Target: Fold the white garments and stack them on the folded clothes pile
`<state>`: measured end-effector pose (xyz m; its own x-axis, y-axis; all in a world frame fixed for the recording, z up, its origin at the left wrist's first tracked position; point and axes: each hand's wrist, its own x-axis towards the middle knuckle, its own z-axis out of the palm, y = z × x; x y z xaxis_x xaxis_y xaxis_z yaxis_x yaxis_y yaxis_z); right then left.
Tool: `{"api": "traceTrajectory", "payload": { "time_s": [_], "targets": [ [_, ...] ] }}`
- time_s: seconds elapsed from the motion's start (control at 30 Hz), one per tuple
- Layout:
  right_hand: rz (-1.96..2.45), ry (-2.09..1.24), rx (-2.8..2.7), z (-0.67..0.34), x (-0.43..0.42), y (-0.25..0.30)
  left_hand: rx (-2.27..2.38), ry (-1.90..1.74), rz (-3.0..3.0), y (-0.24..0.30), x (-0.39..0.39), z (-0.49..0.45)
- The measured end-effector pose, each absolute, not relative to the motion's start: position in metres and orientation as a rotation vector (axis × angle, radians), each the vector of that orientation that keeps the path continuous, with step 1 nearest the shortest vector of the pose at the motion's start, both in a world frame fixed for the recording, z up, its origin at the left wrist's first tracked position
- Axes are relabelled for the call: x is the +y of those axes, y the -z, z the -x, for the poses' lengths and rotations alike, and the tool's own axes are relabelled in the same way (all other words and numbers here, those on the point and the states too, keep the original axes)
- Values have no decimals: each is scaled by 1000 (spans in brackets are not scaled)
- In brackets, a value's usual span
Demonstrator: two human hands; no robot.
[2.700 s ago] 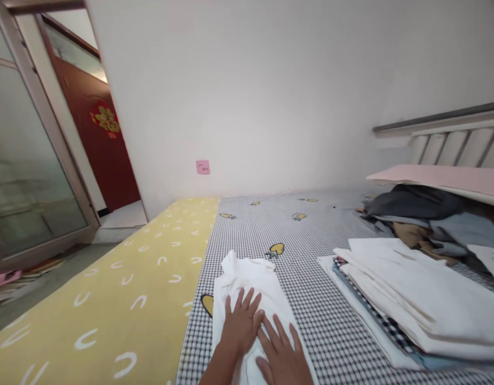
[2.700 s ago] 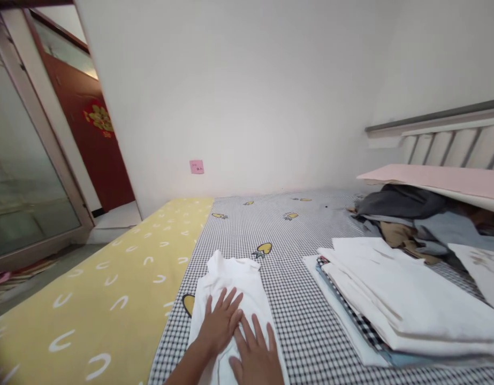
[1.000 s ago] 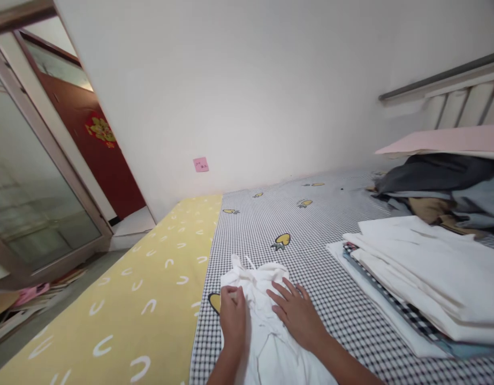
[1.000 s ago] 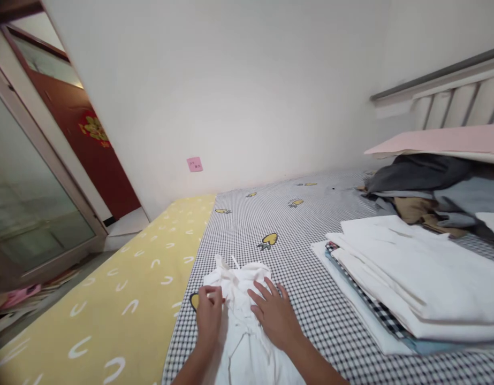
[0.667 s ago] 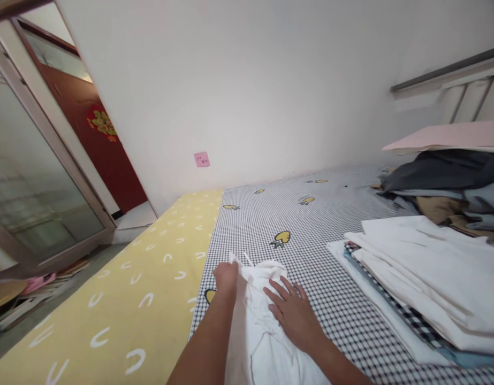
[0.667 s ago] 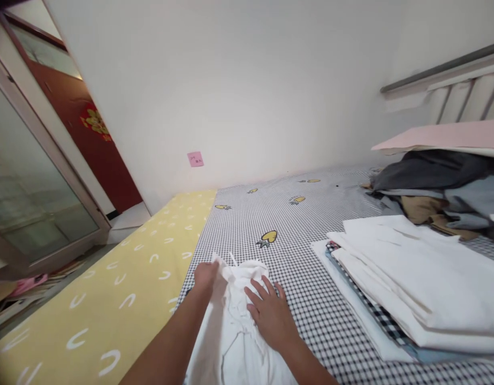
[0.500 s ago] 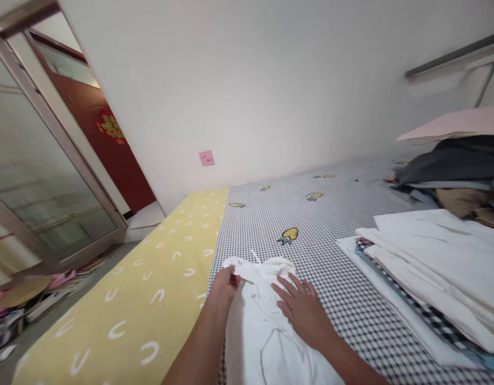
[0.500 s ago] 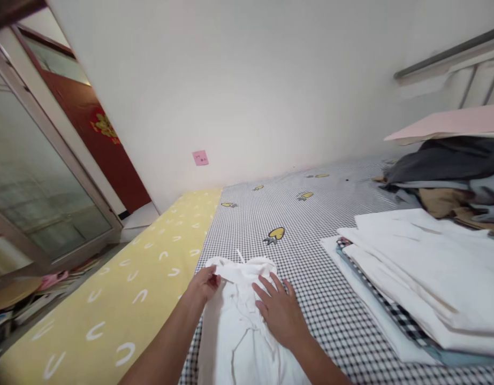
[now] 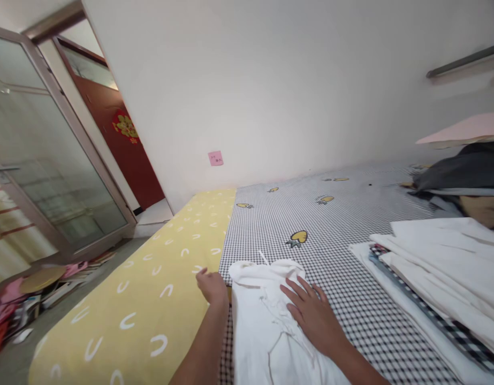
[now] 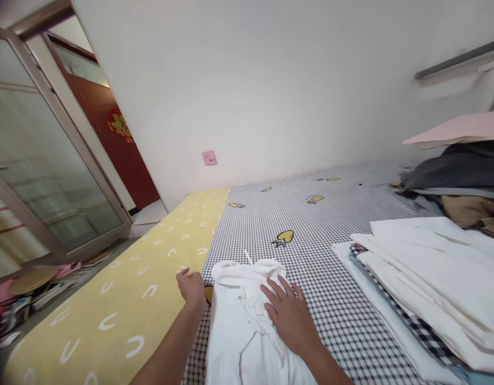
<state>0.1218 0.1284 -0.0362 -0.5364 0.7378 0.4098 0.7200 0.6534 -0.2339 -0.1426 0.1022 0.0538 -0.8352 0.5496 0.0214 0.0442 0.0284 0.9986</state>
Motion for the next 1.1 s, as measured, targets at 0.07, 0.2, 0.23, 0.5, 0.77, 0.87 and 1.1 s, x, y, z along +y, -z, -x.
{"api": "traceTrajectory", "payload": {
  "time_s": [0.07, 0.2, 0.23, 0.5, 0.77, 0.87, 1.1],
  "targets": [
    [1131, -65, -2386, -122, 128, 37, 1994, -1874, -857, -64, 98, 144],
    [1111, -80, -2366, -122, 131, 42, 2050, -1318, -1921, -65, 101, 130],
    [1103, -82, -2362, -123, 132, 44, 2087, -1102, -2146, -61, 104, 126],
    [939, -198, -1931, -133, 131, 39, 2379, -1046, -2525, -22, 87, 119],
    [1325, -336, -1775, -131, 165, -34, 2004, -1421, -2942, -4, 39, 105],
    [1497, -518, -2026, -115, 195, -61, 2000, -1441, -2930, -9, 37, 102],
    [1386, -1058, -2165, -84, 236, -66, 2016, -1320, -2970, -17, 26, 108]
  ]
}}
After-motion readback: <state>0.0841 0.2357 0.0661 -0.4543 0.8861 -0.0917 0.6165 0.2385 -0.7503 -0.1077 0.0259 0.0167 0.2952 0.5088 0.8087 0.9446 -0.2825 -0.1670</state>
